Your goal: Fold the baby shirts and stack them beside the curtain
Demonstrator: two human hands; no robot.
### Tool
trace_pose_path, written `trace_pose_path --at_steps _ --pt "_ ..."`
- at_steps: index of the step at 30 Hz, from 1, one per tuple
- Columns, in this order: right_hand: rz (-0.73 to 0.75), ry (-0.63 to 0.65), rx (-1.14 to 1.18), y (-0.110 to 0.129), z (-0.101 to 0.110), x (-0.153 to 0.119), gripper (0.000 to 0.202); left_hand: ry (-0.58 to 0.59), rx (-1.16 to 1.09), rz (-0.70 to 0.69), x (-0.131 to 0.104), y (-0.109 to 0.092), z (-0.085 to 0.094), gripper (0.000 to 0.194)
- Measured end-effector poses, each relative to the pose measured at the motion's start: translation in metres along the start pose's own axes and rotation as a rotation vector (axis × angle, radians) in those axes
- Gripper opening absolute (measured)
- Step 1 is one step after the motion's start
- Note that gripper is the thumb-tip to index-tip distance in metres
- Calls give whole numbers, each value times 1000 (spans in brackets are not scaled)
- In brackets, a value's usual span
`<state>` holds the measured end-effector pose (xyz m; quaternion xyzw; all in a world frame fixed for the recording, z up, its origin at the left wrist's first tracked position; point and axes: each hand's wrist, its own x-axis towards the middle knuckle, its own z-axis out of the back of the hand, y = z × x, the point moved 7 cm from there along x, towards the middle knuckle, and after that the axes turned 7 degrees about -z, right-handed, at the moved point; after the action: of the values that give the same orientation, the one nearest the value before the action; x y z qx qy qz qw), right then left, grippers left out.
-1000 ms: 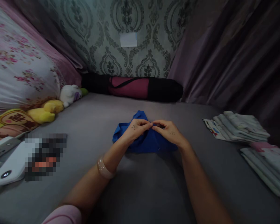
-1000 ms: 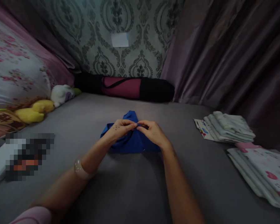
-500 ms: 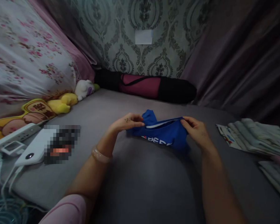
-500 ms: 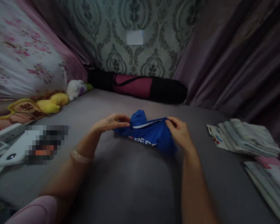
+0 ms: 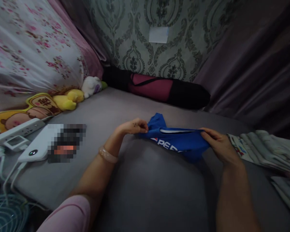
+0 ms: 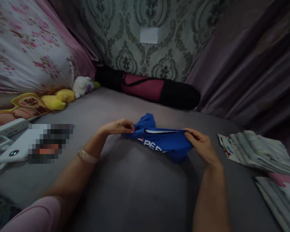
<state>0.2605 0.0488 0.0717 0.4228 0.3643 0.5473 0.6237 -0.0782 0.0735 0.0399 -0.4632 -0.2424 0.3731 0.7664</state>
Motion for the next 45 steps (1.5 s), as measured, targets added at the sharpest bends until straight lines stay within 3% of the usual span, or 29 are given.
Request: trace_pose_path --at_steps 4,7,10,15,18,24,29,33,36,39,42,45 --pt "-36 -12 65 -15 14 2 34 -69 -127 -83 -7 -20 10 16" --pt "-58 -4 79 -23 17 3 33 -182 -256 -135 -15 -34 23 21" --pt "-109 -1 5 -26 10 3 35 -221 -282 -134 -17 -30 28 23" --pt "-129 151 -159 -17 -19 -1 39 -75 -121 2 -11 7 14 24" --pt "-153 163 -172 -13 -20 -4 41 -52 -109 7 -8 18 11 23" --pt "-179 262 -148 -11 -17 -9 44 8 24 0 -5 5 5 25" --pt "-153 305 -142 -4 -20 -12 42 -34 230 -135 12 -22 -17 28" --pt "-147 304 -158 -4 -19 -12 44 131 321 -156 17 -31 -45 12" --pt "-163 298 -147 -6 -18 -12 42 258 167 -158 14 -32 -55 16" --pt "-179 294 -125 -8 -17 -12 40 143 -5 -113 15 -27 -46 19" --pt "-183 306 -118 -9 -18 -13 41 -61 101 -63 17 -16 -32 14" --pt "-172 306 -133 -6 -19 -13 41 28 160 -61 19 -8 -40 19"
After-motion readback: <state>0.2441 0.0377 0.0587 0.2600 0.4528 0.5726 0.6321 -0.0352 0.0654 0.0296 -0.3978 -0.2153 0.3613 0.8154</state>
